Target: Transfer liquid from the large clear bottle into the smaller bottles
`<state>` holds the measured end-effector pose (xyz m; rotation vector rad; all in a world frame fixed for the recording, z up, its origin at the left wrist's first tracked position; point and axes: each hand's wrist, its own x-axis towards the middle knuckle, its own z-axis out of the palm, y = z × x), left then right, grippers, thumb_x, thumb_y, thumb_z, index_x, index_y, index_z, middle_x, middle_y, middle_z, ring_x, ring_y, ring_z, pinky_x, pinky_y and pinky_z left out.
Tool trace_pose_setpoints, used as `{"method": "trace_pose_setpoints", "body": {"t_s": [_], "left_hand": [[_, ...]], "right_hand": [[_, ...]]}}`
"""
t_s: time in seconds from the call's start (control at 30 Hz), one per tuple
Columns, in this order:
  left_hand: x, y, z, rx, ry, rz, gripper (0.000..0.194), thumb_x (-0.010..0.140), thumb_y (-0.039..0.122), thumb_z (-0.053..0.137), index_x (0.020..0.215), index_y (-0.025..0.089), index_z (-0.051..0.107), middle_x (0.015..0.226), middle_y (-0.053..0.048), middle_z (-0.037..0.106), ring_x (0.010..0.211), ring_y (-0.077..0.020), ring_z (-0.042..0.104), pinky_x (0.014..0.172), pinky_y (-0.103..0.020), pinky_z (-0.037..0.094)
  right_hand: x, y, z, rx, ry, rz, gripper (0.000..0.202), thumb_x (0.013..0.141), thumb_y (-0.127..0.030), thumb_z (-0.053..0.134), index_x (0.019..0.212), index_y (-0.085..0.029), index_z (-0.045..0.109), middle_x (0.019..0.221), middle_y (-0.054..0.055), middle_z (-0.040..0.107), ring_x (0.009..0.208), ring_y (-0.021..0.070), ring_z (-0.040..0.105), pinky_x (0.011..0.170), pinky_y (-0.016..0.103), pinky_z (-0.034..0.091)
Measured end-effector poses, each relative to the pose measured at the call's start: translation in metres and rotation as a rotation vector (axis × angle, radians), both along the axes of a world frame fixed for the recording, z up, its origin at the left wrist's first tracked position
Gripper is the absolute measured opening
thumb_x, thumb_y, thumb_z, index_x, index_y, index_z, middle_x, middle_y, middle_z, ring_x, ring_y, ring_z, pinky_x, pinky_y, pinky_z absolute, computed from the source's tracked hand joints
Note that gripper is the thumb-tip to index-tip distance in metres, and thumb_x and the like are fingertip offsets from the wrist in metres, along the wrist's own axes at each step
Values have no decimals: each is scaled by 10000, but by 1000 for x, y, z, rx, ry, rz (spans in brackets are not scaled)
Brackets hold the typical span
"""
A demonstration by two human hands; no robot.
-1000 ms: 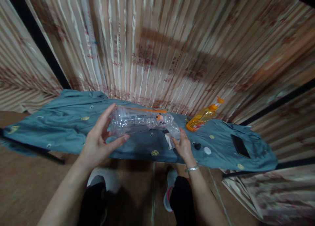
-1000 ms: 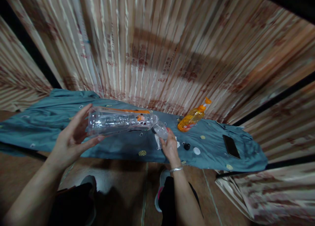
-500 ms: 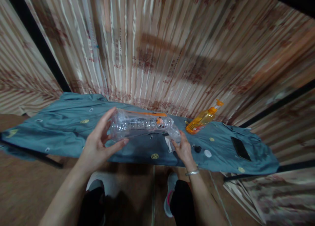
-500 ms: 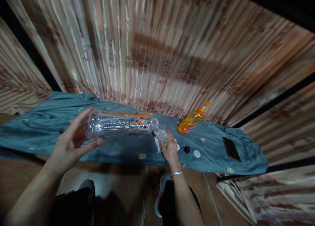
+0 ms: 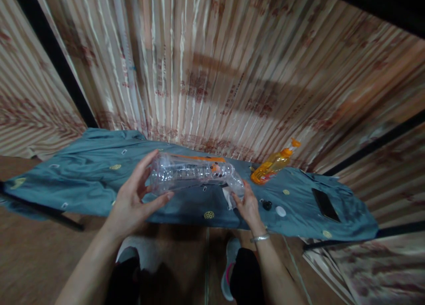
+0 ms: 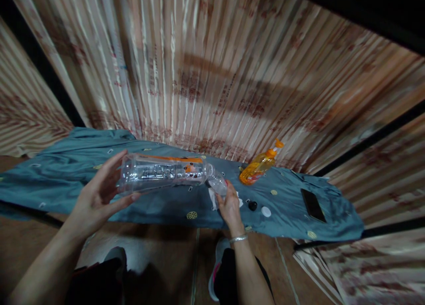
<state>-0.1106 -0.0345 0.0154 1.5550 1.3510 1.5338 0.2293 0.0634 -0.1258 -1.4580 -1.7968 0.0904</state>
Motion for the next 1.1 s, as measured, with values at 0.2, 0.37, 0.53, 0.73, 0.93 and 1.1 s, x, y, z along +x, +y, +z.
{"method": "trace_pose_setpoints", "body": {"t_s": [0.2,0.37,0.53,0.73,0.93,1.1], "left_hand": [[2,1,-1,5,-4,5,895,689,426,847,1482,345,439,1554,-123,497,1374,-370,545,979,-542,575],[2,2,-3,15,-4,0,890,699,424,840,1487,367,430,1574,-103,478,1393,-366,525,987,-543,575],[0,3,-7,-4,-3,1,948,700,421,839,1518,359,365,1584,-129,465,1412,-385,506,978,-549,583],[0,6,-9,2,-22,1,913,699,418,843,1475,299,378,1580,-163,466,1456,-377,457,923,-444,635],[0,7,-8,25,-3,1,833,725,380,830,1449,289,430,1525,-138,532,1400,-354,533,874,-374,655],[0,8,-9,-5,-24,33,863,707,391,845,1461,291,437,1484,-125,570,1371,-348,559,917,-403,642]], "right_hand": [[0,0,-2,1,0,3,630,939,-511,485,1407,-91,485,1304,233,655,1204,351,644,1019,544,526],[2,0,-4,24,-11,-3,588,941,-489,494,1397,-118,496,1331,215,643,1224,336,637,1039,532,520],[2,0,-5,24,-31,-2,596,947,-494,483,1406,-114,486,1343,218,638,1227,341,637,1033,535,526],[4,0,-8,34,-37,-11,597,947,-508,482,1393,-111,494,1308,228,653,1183,351,658,990,549,550],[4,-2,-6,10,-30,-18,590,940,-488,498,1407,-127,489,1270,203,677,1167,336,668,969,518,568],[2,-3,-2,-28,-33,-34,613,939,-502,483,1409,-108,478,1283,217,668,1178,343,664,980,521,564]]}}
